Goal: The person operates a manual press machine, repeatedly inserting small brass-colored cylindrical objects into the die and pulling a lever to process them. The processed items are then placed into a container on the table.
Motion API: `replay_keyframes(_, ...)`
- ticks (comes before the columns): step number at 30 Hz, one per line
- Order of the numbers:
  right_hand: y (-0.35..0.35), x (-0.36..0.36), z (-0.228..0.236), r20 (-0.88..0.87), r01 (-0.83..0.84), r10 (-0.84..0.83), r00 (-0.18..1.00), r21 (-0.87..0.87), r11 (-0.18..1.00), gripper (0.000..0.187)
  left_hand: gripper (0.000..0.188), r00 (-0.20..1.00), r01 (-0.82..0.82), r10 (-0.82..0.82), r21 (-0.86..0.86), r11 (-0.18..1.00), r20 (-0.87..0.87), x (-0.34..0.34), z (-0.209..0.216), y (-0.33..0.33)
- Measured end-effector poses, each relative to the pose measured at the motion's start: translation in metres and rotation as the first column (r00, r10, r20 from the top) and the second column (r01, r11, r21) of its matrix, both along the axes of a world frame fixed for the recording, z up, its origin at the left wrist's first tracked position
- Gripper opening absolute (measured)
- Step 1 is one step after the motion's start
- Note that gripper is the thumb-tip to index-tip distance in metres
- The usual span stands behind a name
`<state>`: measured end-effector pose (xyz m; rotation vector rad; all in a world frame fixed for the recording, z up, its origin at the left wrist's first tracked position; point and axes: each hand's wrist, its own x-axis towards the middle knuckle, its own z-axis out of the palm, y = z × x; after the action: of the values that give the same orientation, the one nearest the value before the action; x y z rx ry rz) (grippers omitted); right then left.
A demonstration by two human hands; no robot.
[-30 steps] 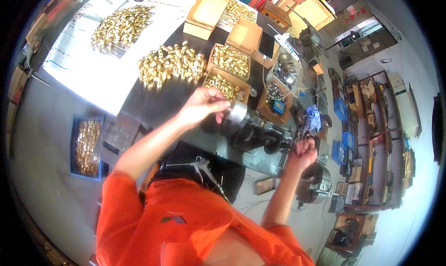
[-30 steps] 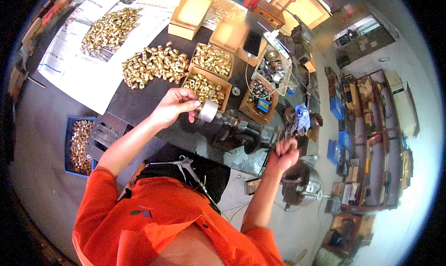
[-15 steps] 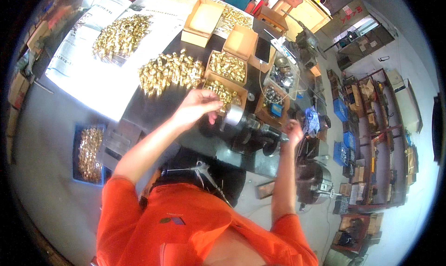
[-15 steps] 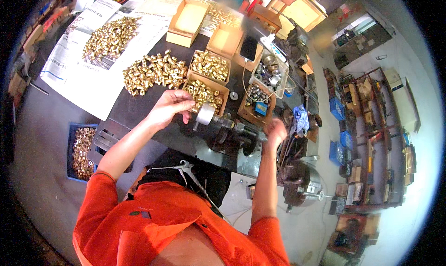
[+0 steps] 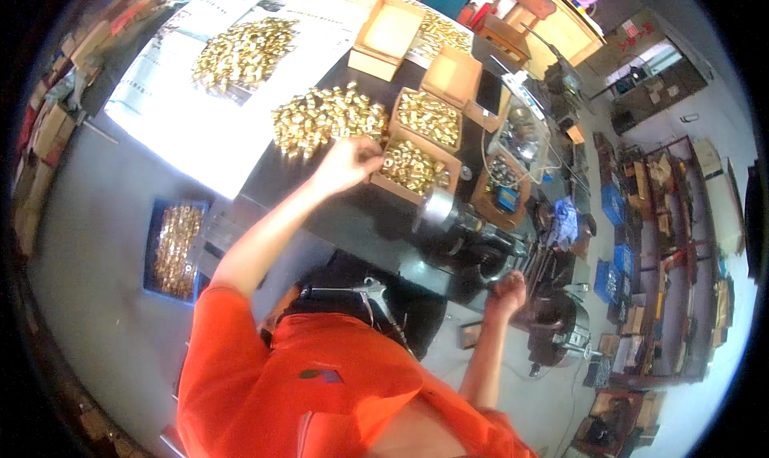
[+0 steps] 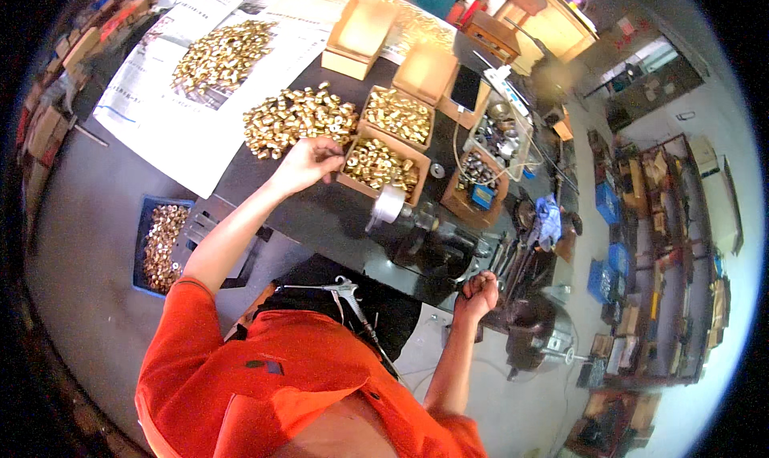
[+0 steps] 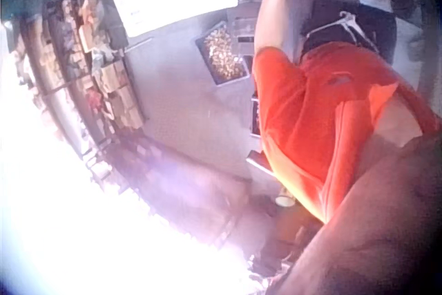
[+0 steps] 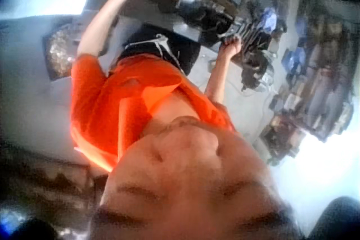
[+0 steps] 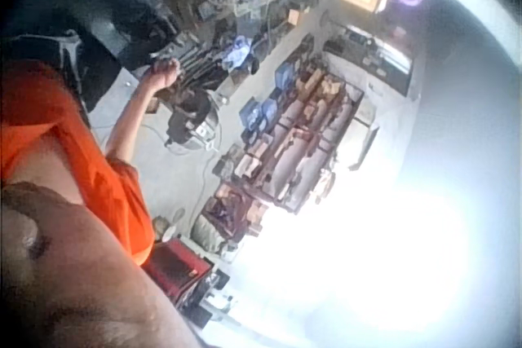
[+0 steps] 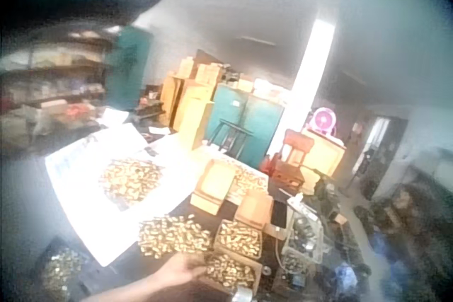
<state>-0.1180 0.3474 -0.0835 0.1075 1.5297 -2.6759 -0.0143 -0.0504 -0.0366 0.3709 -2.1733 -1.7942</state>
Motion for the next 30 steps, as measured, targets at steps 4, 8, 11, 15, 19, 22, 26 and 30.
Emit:
replay_keyframes(4,-0.02,-0.034,-0.016,0.217,0.095,-0.106,0.97,0.062,0.994,0.013,0.019,0.965,-0.25,0.249,-0.588,0.769,-0.084,0.059,-0.024,-0.042)
replay_keyframes(8,-0.029,-0.033,-0.006,0.093,0.021,-0.024,0.995,0.025,0.999,0.022,0.02,0.841,-0.335,0.529,-0.656,0.676,0.116,0.09,-0.028,-0.069)
replay_keyframes(11,-0.025,-0.027,-0.006,0.14,0.003,-0.005,0.99,0.01,1.0,0.018,0.025,0.87,-0.281,0.487,-0.732,0.621,0.08,0.089,-0.031,-0.068)
replay_keyframes(15,-0.023,-0.025,-0.011,0.156,0.084,-0.091,0.984,0.052,0.995,0.01,0.028,0.903,-0.098,0.417,-0.893,0.439,0.106,0.069,-0.039,-0.064)
replay_keyframes(19,-0.018,-0.021,-0.013,0.158,0.066,-0.062,0.985,-0.018,0.998,0.011,0.022,0.889,-0.027,0.412,-0.874,0.485,0.201,0.06,-0.033,-0.071)
replay_keyframes(22,-0.024,-0.012,-0.004,0.135,0.146,-0.155,0.979,0.079,0.986,0.011,0.021,0.923,-0.074,0.369,-0.893,0.443,0.107,0.066,-0.037,-0.076)
replay_keyframes(26,-0.015,-0.015,-0.013,0.134,0.102,-0.105,0.985,0.03,0.994,0.011,0.015,0.929,-0.174,0.364,-0.796,0.579,0.061,0.075,-0.038,-0.061)
replay_keyframes(30,-0.016,-0.008,-0.007,0.155,0.089,-0.088,0.984,0.0,0.996,0.011,0.019,0.995,0.104,-0.102,0.212,0.972,-0.021,0.066,0.02,0.002)
